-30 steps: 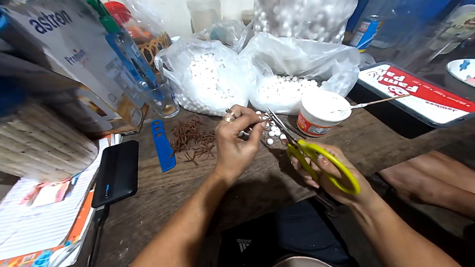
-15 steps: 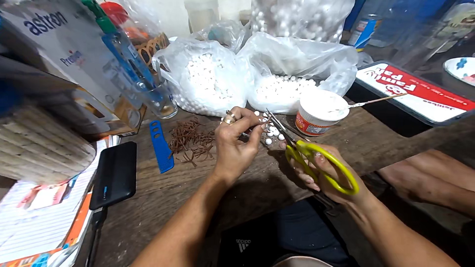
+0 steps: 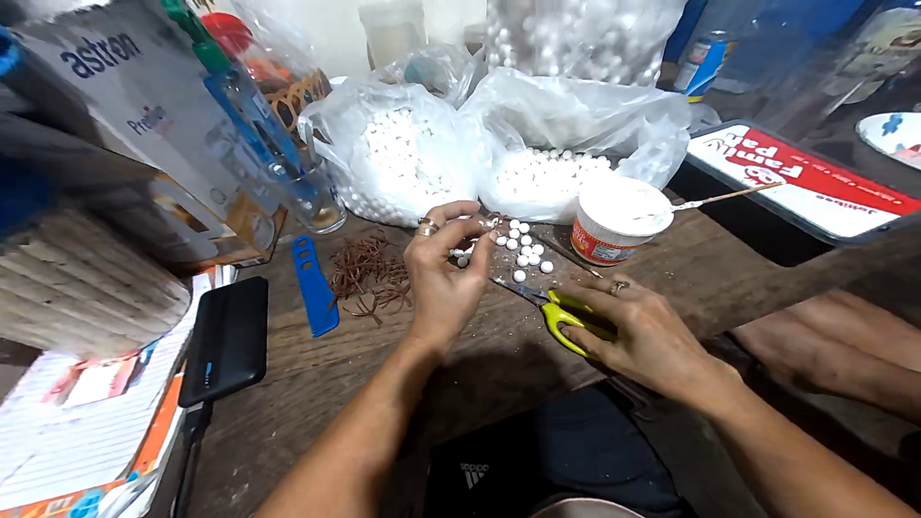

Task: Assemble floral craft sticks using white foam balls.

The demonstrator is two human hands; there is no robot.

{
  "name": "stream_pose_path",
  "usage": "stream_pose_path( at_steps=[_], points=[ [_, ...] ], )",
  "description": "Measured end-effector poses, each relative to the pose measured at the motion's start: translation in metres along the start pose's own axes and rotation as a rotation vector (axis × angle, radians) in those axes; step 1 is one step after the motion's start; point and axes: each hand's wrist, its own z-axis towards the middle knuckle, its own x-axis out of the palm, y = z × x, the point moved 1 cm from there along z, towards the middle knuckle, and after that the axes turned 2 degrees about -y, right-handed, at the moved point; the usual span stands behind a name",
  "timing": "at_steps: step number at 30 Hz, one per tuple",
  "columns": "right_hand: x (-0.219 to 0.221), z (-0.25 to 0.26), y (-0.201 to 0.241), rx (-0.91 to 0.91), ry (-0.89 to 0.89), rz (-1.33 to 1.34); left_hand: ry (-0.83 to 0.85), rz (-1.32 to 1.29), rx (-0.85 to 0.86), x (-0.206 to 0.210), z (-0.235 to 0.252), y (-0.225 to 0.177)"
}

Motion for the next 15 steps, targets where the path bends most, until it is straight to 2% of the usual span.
stream_pose_path(
  at_steps=[3, 5, 8, 11, 15],
  points=[
    [-0.017, -0.003, -0.024, 0.129, -0.194, 0.339, 0.006, 0.003, 0.012, 0.000, -0.001, 0.002],
    [-0.028, -0.002, -0.048, 0.306, -0.381, 0.602, 0.012, 0.031, 0.033, 0.001, -0.001, 0.001],
    [-0.040, 0.012, -0.076, 0.497, -0.518, 0.725, 0.009, 0.043, 0.080, 0.002, -0.001, 0.001],
    [-0.050, 0.030, -0.085, 0.512, -0.501, 0.703, 0.011, 0.034, 0.128, 0.003, -0.001, 0.003],
    [-0.060, 0.036, -0.078, 0.303, -0.505, 0.557, 0.030, 0.045, 0.137, 0.002, -0.002, 0.004]
  ],
)
